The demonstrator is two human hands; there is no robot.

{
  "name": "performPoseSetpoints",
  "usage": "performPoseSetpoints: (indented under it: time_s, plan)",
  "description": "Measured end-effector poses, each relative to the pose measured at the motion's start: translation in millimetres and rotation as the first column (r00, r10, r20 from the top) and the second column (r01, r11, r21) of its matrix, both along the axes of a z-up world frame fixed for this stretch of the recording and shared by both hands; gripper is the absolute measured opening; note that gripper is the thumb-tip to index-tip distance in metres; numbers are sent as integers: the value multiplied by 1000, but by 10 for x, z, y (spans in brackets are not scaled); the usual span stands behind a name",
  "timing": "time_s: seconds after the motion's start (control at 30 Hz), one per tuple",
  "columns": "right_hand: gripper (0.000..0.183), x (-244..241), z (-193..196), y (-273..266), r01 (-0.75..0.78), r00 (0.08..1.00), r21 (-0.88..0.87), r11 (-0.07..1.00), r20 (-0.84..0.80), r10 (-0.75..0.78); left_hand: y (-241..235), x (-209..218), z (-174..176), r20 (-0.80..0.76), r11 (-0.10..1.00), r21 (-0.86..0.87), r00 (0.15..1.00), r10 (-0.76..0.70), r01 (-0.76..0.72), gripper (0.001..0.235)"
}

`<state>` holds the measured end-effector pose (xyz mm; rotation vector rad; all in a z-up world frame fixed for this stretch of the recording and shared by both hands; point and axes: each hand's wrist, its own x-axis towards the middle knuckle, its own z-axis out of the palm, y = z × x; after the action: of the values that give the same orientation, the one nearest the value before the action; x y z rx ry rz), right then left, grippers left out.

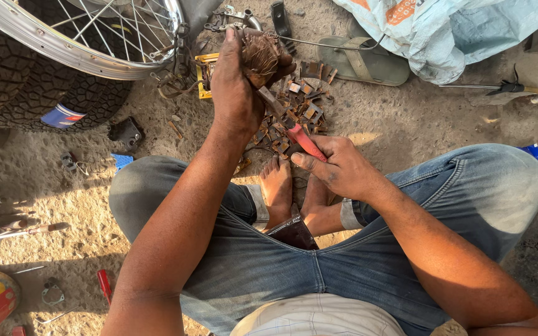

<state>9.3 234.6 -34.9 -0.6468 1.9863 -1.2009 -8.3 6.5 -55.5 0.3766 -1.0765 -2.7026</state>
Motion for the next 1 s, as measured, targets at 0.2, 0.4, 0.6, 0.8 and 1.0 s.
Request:
performPoseSetpoints:
  time_s: [0.2, 0.4, 0.6, 0.8, 1.0]
  plan:
    - [35, 2, 75, 2, 23, 1000, -23, 999, 16, -22, 52, -15, 21, 41, 997, -16, 996, -77, 78, 43]
    - [30, 190, 25, -96, 8, 926, -311, 951, 361, 110, 19, 116, 131, 57, 966, 83, 967, -250, 245, 53]
    - [28, 213, 42, -93, 186, 543, -549, 815, 749, 380, -98, 190, 271, -266, 935, 38, 905, -331, 353, 53]
    - [30, 56, 8, -91, 41, 861, -332, 942, 490, 135, -199, 110, 299, -199, 955, 21, 937, -287, 297, 49]
    - [25, 40, 70, -47, 42, 881, -166, 985, 472, 42, -132, 50, 168, -202, 970, 4, 950, -239, 245, 45]
